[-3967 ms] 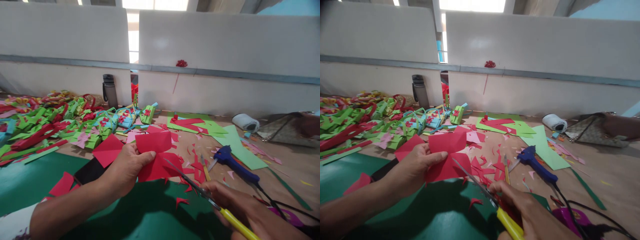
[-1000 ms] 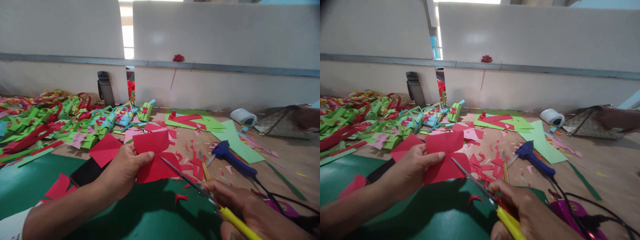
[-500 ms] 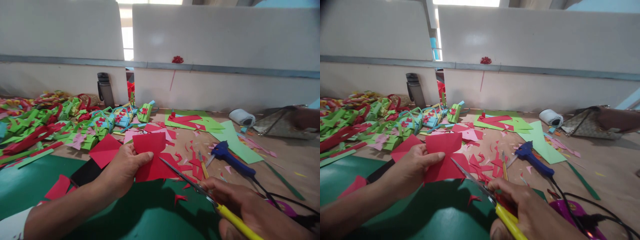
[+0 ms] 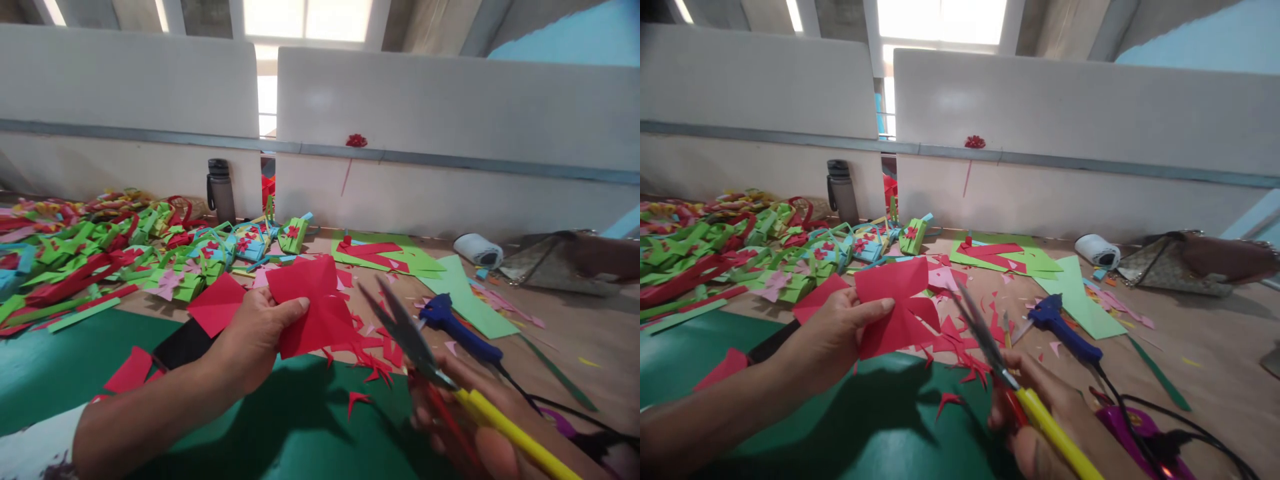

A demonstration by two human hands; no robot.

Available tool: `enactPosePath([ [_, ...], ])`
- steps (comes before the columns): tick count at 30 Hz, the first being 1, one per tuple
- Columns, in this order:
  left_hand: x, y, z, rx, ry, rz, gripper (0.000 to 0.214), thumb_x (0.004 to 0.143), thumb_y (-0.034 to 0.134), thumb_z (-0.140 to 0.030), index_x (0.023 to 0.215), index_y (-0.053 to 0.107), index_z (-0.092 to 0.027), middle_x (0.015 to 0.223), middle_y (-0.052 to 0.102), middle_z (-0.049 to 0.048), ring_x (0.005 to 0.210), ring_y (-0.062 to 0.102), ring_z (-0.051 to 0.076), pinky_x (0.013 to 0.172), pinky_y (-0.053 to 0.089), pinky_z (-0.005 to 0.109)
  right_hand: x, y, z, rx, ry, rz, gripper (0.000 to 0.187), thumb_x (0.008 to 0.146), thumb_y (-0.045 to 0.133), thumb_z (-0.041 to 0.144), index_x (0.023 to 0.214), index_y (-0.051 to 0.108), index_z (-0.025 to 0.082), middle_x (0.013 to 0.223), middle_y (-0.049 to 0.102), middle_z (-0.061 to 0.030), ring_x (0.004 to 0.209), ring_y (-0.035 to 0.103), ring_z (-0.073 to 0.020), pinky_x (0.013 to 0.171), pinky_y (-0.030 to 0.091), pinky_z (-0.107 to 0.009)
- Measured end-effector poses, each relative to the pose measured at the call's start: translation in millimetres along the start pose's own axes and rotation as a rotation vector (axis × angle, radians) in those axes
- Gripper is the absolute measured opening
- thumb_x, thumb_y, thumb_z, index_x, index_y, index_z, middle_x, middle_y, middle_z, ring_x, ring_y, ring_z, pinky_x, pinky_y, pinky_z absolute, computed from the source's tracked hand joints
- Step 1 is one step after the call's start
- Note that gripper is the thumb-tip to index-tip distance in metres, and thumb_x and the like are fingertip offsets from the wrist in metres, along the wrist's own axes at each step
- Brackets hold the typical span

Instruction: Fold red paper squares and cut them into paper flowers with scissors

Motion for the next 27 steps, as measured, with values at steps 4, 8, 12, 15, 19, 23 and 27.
enactPosePath([
  [4, -2.9, -1.6, 3.9, -0.081, -0.009, -0.057, 0.018, 0.069, 0.071, -0.01, 0.082, 0.06, -0.015, 0.071, 0.071, 0.0043, 0.065, 0.069, 0.019, 0.064, 0.056, 0.029, 7.9, 26.7, 3.4, 0.269, 0.032, -0.088, 0.049, 0.068, 0.067, 0.063, 0.097, 0.064, 0.024, 0.081, 0.065, -0.0052, 0.065, 0.061, -0.021, 0.055, 0.052, -0.032],
  [8, -6.4, 4.9, 12.5, -0.098, -0.001, 0.005, 0.015, 0.072, 0.07, -0.013, 0.084, 0.061, -0.015, 0.078, 0.072, 0.0057, 0.074, 0.07, 0.02, 0.068, 0.056, 0.029, 23.7, 59.1, 14.2, 0.507, 0.053, -0.084, 0.035, 0.067, 0.08, 0.037, 0.092, 0.061, 0.022, 0.074, 0.063, 0.0012, 0.062, 0.059, -0.0143, 0.059, 0.052, -0.026],
  [12, -9.5, 7.8, 22.2, -0.076, -0.017, 0.053, 0.008, 0.075, 0.068, -0.016, 0.08, 0.062, -0.013, 0.074, 0.072, 0.0069, 0.069, 0.069, 0.019, 0.068, 0.055, 0.029, 38.4, 77.1, 22.9, 0.523, 0.044, -0.063, 0.033, 0.069, 0.079, 0.025, 0.092, 0.056, 0.02, 0.068, 0.062, 0.0041, 0.057, 0.06, -0.0127, 0.053, 0.05, -0.024],
  [15, -10.4, 7.2, 28.8, -0.073, -0.007, 0.071, 0.015, 0.075, 0.07, -0.02, 0.086, 0.063, -0.013, 0.089, 0.073, 0.0098, 0.077, 0.068, 0.021, 0.069, 0.054, 0.03, 45.1, 80.1, 18.8, 0.482, 0.096, -0.084, 0.027, 0.071, 0.073, 0.025, 0.088, 0.054, 0.019, 0.066, 0.061, 0.0036, 0.05, 0.06, -0.0136, 0.047, 0.052, -0.026],
  [19, -12.1, 4.9, 36.9, -0.056, 0.001, 0.058, 0.026, 0.074, 0.072, -0.026, 0.095, 0.063, -0.014, 0.102, 0.07, 0.0129, 0.082, 0.068, 0.024, 0.065, 0.054, 0.033, 49.8, 77.4, 14.8, 0.413, 0.128, -0.068, 0.015, 0.073, 0.064, 0.027, 0.08, 0.055, 0.017, 0.054, 0.058, 0.0038, 0.037, 0.054, -0.0141, 0.033, 0.046, -0.026],
  [23, -12.9, 12.5, 34.2, -0.019, -0.083, 0.233, 0.033, 0.076, 0.068, -0.029, 0.105, 0.064, -0.014, 0.098, 0.071, 0.0133, 0.082, 0.068, 0.026, 0.069, 0.054, 0.037, 50.3, 62.1, 29.2, 0.309, 0.024, -0.057, 0.013, 0.07, 0.065, 0.022, 0.077, 0.054, 0.019, 0.058, 0.058, 0.0047, 0.047, 0.056, -0.0133, 0.043, 0.046, -0.025],
  [27, -3.8, 7.7, 18.9, -0.1, -0.213, 0.31, 0.021, 0.073, 0.069, -0.035, 0.081, 0.07, -0.016, 0.07, 0.071, 0.0056, 0.062, 0.066, 0.018, 0.059, 0.052, 0.026, 46.3, 48.4, 52.0, 0.174, -0.037, -0.014, 0.021, 0.063, 0.067, 0.012, 0.071, 0.05, 0.02, 0.053, 0.047, 0.0095, 0.046, 0.044, -0.0082, 0.042, 0.035, -0.02],
])
Point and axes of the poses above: each hand's wrist, its own x-axis towards the middle knuckle, its own y-axis out of the palm, z = x × y, the point moved 7 cm from there along x, towards the middle knuckle
